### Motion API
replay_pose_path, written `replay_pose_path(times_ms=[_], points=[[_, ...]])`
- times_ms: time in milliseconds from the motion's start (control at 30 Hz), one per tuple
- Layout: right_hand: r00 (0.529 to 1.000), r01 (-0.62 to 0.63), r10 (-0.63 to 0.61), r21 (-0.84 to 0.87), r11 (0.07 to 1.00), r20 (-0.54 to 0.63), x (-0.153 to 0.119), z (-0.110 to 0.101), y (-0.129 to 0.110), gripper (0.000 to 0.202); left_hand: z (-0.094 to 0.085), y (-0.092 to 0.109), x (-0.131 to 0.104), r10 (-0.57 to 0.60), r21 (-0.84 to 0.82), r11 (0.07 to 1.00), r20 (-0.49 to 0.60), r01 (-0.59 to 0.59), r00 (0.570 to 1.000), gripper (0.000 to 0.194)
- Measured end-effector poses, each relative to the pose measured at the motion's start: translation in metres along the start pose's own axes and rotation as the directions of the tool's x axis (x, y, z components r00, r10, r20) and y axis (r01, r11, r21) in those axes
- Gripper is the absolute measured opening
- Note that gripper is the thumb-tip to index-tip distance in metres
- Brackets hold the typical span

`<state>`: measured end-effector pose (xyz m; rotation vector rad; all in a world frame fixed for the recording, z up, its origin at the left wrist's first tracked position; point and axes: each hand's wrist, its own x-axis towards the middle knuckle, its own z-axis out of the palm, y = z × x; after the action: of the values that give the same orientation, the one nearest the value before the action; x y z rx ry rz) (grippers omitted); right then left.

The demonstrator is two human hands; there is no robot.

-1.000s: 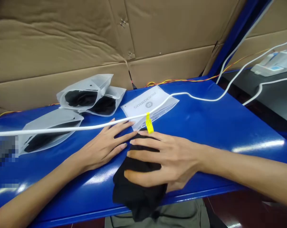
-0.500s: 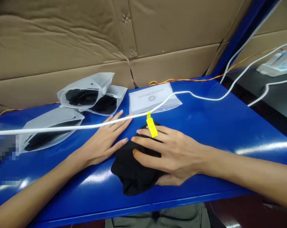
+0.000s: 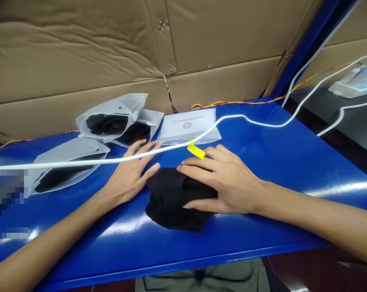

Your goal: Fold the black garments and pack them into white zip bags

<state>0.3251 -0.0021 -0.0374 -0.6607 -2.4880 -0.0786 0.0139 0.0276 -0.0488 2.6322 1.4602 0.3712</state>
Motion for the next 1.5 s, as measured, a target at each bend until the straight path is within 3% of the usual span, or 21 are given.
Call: replay_pose_path(times_ms=[133,233,367,467,533,600,667,700,767,833,933,1033,1100,1200,1267,1333,1433,1500], points=[[0.983,-0.159,0.164,0.067,0.985,-0.081,0.001,-0.001,0.004,0.047,-0.005,-0.001,0.000,0.051,-0.088,0.994,-0.125,-0.062,0.991,0.058],[0.907,-0.400,0.418,0.194,0.896,-0.057,0.002,-0.004,0.018,0.041,-0.013,0.005,-0.002,0.088,-0.135,0.983,-0.239,-0.123,0.967,0.047],[0.729,-0.640,0.679,0.448,0.625,0.093,0.002,-0.005,0.041,0.036,-0.022,0.017,-0.006,0.218,-0.102,0.962,-0.284,-0.255,0.934,0.025],[0.612,-0.668,0.749,0.673,0.317,0.255,0.001,0.001,0.047,0.038,-0.025,0.022,-0.009,0.457,-0.053,0.873,-0.256,-0.484,0.852,0.018],[0.582,-0.653,0.741,0.735,0.181,0.334,0.001,0.004,0.042,0.035,-0.026,0.024,-0.010,0.602,-0.021,0.784,-0.223,-0.621,0.767,0.014],[0.590,-0.649,0.719,0.745,0.153,0.366,0.001,0.006,0.035,0.033,-0.026,0.026,-0.010,0.653,0.012,0.747,-0.206,-0.665,0.729,0.009],[0.608,-0.653,0.699,0.737,0.173,0.375,0.001,0.007,0.029,0.035,-0.025,0.027,-0.010,0.638,0.046,0.763,-0.208,-0.645,0.741,0.009],[0.620,-0.660,0.702,0.716,0.226,0.350,0.001,0.007,0.027,0.037,-0.025,0.028,-0.010,0.619,0.058,0.781,-0.213,-0.622,0.756,0.009],[0.669,-0.668,0.713,0.592,0.451,0.211,0.000,0.006,0.025,0.038,-0.024,0.028,-0.010,0.571,0.067,0.817,-0.234,-0.572,0.787,0.012],[0.758,-0.616,0.653,0.343,0.709,0.011,-0.001,0.005,0.025,0.033,-0.023,0.028,-0.010,0.528,0.068,0.846,-0.254,-0.529,0.811,0.014],[0.879,-0.442,0.440,0.030,0.897,-0.184,-0.002,0.004,0.023,0.014,-0.023,0.028,-0.012,0.498,0.061,0.863,-0.262,-0.501,0.827,0.017],[0.947,-0.216,0.197,-0.052,0.975,-0.253,-0.002,0.003,0.017,0.009,-0.024,0.027,-0.014,0.486,0.027,0.867,-0.267,-0.498,0.832,0.017],[0.980,-0.058,0.060,0.016,0.998,-0.191,-0.003,0.002,0.011,0.014,-0.025,0.026,-0.015,0.496,0.024,0.860,-0.270,-0.509,0.825,0.015],[1.000,0.007,-0.007,0.122,0.992,-0.002,-0.005,0.002,0.002,0.057,-0.025,0.025,-0.016,0.528,0.048,0.842,-0.272,-0.537,0.804,0.014],[0.997,-0.005,-0.002,0.097,0.995,0.079,-0.005,0.002,-0.002,0.073,-0.024,0.025,-0.016,0.549,0.057,0.829,-0.273,-0.557,0.790,0.012],[0.994,0.043,-0.046,0.039,0.998,0.097,-0.004,0.002,-0.005,0.062,-0.024,0.024,-0.015,0.575,0.060,0.811,-0.264,-0.581,0.775,0.011],[0.989,0.126,-0.126,0.004,0.992,0.074,-0.001,0.002,-0.008,0.029,-0.026,0.023,-0.013,0.600,0.076,0.796,-0.229,-0.600,0.767,0.022],[0.993,0.100,-0.102,0.035,0.994,0.064,0.001,0.002,-0.008,0.020,-0.027,0.023,-0.011,0.605,0.093,0.794,-0.219,-0.601,0.766,0.026]])
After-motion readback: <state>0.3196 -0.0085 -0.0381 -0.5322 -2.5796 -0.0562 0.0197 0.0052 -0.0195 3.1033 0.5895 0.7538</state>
